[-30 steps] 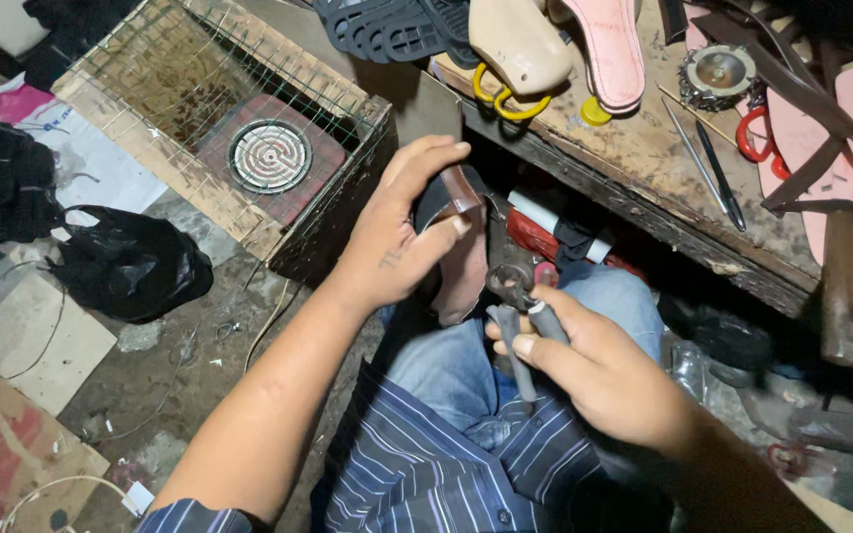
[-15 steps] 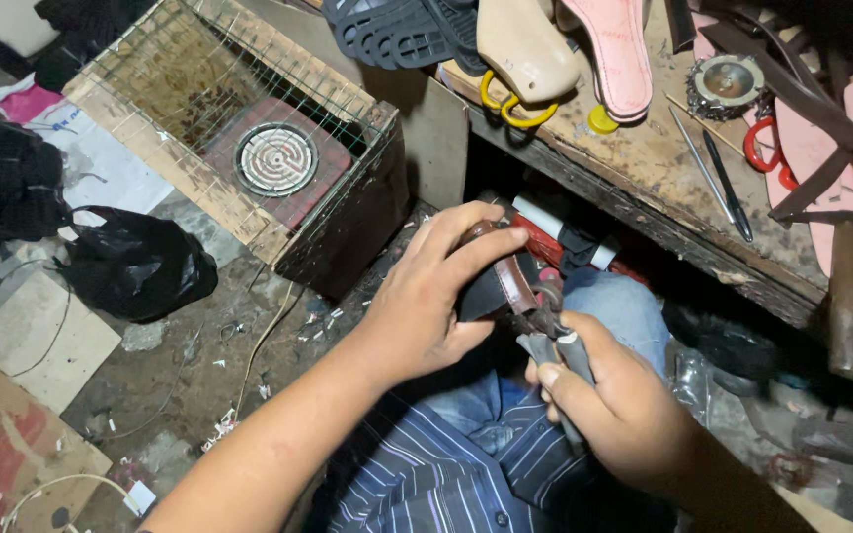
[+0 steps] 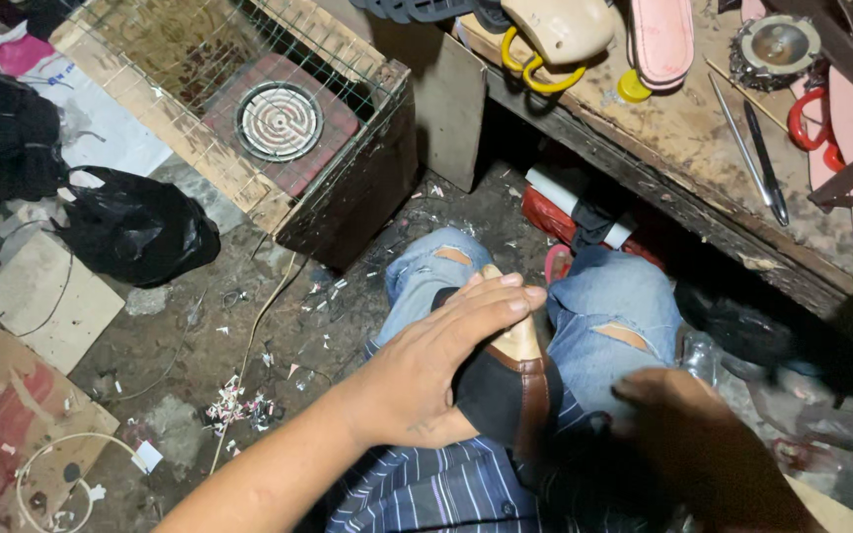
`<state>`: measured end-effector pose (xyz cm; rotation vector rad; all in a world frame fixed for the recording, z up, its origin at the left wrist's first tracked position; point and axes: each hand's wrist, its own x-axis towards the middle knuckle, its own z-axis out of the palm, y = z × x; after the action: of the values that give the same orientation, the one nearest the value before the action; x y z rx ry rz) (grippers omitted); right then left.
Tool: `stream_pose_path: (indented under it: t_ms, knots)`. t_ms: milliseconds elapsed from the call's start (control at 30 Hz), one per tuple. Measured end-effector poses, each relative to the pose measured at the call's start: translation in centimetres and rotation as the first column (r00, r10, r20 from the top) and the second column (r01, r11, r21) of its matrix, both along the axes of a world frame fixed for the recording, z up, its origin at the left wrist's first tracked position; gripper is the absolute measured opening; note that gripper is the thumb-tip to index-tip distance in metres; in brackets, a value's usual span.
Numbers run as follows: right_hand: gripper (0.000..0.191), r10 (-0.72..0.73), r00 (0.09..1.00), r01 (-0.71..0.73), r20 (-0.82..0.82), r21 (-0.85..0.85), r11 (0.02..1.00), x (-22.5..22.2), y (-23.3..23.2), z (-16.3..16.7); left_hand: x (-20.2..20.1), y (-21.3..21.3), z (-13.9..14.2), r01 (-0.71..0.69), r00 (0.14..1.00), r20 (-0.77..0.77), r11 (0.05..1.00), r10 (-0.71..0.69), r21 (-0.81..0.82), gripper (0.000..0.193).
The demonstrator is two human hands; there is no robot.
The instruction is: The person sits on the floor with a shoe upper and last on their lap. They use pincers to pull and tuck the upper material over the insole board, then hammer the edges with a cobbler's hammer, repeatedly turning the shoe to work around the toe and sides.
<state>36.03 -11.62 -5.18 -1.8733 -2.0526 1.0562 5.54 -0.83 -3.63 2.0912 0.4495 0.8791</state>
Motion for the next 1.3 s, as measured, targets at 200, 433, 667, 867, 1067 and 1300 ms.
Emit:
stream_pose_path:
  t_ms: [200,433,667,867,1067,1300]
  knots:
    - [0.090,0.181,0.889,-0.020,-0.420,0.361,0.932,-2.0,4.3,2.2,0.6,0.6,1.3,0.107,0.994,-0.021,0.994,-0.107,0.006,0.074]
    - [0.065,0.339,0.718,-0.107,-0.608,0.385,0.917,-5.0,8.1,2.0,0.3,1.7,2.2,0.023,0.994,-0.107,1.000,-0.022,0.009,0.081]
    - [0.077,0.227,0.530,-0.066,-0.817,0.228,0.972,-5.0,10.3,1.6,0.1,4.4,1.1,0.089,0.996,0.038,0.982,-0.084,-0.167,0.081]
    - [0.047,0.072,0.834,0.130,-0.546,0.322,0.938,-4.6,11.7,1.8,-0.1,3.7,0.2,-0.327,0.910,0.153,0.893,0.386,-0.309,0.046]
    - [0.040,0.081,0.867,0.171,-0.491,0.446,0.878,-7.6,7.5,3.4,0.8,2.3,-0.8,-0.213,0.886,0.259,0.834,0.384,-0.509,0.065]
    - [0.064,-0.092,0.274,0.214,-0.957,-0.033,0.976,-7.2,7.7,2.5,1.6,0.2,-2.8,0.183,0.913,0.354,0.571,0.203,-0.800,0.042]
